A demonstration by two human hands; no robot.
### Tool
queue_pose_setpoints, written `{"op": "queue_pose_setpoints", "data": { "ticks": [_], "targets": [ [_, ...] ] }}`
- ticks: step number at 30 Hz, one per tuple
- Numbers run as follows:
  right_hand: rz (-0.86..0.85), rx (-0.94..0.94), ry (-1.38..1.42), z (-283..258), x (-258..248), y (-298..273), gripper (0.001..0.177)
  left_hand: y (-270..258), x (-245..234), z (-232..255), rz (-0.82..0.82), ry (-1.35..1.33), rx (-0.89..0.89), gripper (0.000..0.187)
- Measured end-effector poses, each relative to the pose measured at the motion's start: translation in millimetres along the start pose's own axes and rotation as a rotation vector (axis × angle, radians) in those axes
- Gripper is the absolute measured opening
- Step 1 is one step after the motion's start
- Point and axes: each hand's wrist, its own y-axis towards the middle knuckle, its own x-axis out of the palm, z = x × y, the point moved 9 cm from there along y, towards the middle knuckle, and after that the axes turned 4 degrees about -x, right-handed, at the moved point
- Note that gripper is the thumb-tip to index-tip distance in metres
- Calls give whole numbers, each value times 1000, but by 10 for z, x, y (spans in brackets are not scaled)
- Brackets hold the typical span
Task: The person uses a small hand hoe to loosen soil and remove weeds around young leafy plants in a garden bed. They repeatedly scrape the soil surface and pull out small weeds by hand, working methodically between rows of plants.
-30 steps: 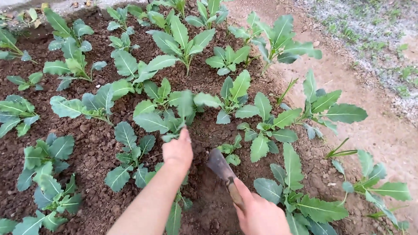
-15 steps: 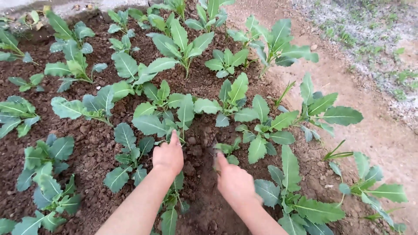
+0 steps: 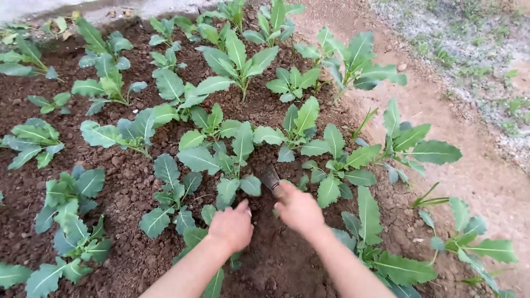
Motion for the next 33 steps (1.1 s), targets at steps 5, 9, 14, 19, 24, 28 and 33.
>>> {"op": "queue_pose_setpoints", "data": {
  "ticks": [5,9,14,19,24,28,33],
  "targets": [
    [124,9,101,44,-60,-297,58,-29,557,-40,-26,1,94,47],
    [-160,120,220,64,234,-495,55,-120,504,-151,4,4,104,48],
    [-154,138,141,317,313,-688,58,-240,458,-349,-7,-50,19,45],
    [-189,209,-73,706,-129,-1260,62,-247,452,-345,-34,-100,22,48],
    [-447,321,-154,929,638,-1486,66,-173,547,-330,-34,-85,24,47],
    [-188,424,211,1195,1110,-1512,64,-162,559,-361,-52,-85,14,45],
    [-21,128,295,884,1168,-1177,63,-212,597,-314,-85,-111,19,43]
  ]
}}
